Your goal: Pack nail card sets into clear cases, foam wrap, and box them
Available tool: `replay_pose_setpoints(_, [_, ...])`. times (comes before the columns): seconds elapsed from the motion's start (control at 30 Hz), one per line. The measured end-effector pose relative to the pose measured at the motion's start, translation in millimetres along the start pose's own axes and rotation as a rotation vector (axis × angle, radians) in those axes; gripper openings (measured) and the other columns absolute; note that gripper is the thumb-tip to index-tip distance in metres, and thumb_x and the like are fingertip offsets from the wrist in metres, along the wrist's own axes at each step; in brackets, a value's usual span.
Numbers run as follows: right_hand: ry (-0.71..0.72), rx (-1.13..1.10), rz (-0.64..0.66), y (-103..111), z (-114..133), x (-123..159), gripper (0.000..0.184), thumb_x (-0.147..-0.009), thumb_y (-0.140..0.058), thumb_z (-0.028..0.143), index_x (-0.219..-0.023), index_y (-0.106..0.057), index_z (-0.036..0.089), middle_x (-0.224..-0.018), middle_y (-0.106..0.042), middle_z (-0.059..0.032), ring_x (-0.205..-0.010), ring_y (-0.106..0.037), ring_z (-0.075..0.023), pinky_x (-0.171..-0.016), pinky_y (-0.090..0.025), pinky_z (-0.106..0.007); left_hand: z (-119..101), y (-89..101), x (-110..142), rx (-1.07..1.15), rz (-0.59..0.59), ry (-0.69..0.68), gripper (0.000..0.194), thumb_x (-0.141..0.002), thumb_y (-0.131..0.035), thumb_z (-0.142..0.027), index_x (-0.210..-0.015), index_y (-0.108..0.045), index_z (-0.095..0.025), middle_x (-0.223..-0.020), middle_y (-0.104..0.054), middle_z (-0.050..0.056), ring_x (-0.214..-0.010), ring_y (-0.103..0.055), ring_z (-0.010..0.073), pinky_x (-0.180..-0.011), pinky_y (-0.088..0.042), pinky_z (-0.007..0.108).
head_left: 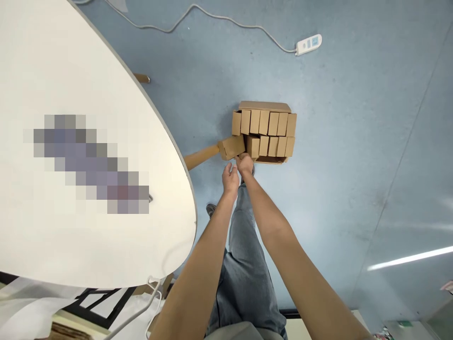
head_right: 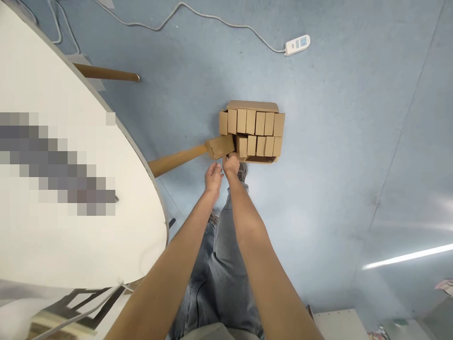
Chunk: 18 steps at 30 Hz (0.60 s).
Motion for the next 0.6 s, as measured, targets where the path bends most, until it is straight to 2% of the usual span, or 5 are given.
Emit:
replay_pose_setpoints(0.2, [0.160,-0.024,0.057,4,-2,14,0.036,-0.104,-0.062,0.031,-0.136,-0.071,0.018,-0.132,-0.076,-0.0128,-0.119,-0.072,-0.0262,-0.110,-0.054,-0.040,14,7.6,-21,-0.015,-0.219,0.131,0.063,-0.115,-0.042,-0.052,-0.169,-0.042,-0.020,-0.167,-0.056,0.015,-0.160,-0.048,0.0291,-0.125,-0.045,0.039])
replay_pose_setpoints(0.33, [0.459,0.110,0.193,-14,25,19,0.037,-0.106,-0.061,0.030,-0.142,-0.071,0.027,-0.135,-0.073,-0.0067,-0.122,-0.069,-0.0232,-0.109,-0.053,-0.034,10,8.3,-33,-0.042,-0.247,0.005,0.063,-0.114,-0.041,-0.056,-0.165,-0.048,-0.020,-0.163,-0.061,0.014,-0.156,-0.053,0.0281,-0.126,-0.043,0.037])
replay_pose_setpoints(0.4, [0.544,0.211,0.276,-29,39,19,0.041,-0.105,-0.068,0.034,-0.145,-0.069,0.027,-0.130,-0.074,-0.0078,-0.123,-0.068,-0.0252,-0.109,-0.052,-0.034,10,9.0,-36,-0.050,-0.235,-0.041,0.061,-0.113,-0.042,-0.057,-0.162,-0.053,-0.022,-0.159,-0.064,0.013,-0.154,-0.055,0.0280,-0.126,-0.044,0.038])
replay_pose_setpoints(0.5, [0.529,0.362,0.342,-47,46,11,0.046,-0.103,-0.073,0.031,-0.147,-0.069,0.024,-0.131,-0.073,-0.0143,-0.121,-0.069,-0.0305,-0.107,-0.053,-0.041,21,14.9,-36,-0.049,-0.268,0.052,0.057,-0.115,-0.039,-0.054,-0.161,-0.053,-0.024,-0.159,-0.064,0.012,-0.155,-0.053,0.0277,-0.127,-0.043,0.041])
replay_pose_setpoints(0.6, [0.467,0.532,0.343,-48,38,5,0.052,-0.104,-0.065,0.021,-0.156,-0.063,0.027,-0.140,-0.070,-0.0196,-0.122,-0.070,-0.0351,-0.105,-0.054,-0.050,30,19.3,-32,-0.059,-0.258,0.108,0.056,-0.114,-0.043,-0.053,-0.161,-0.052,-0.024,-0.160,-0.062,0.013,-0.160,-0.046,0.0284,-0.130,-0.039,0.041])
Point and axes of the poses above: each hand's wrist, its own x-axis away from the middle knuckle, its own y-axis out of the back of the hand, z = x × y, the point moved 7 cm from there along -x, towards the middle knuckle
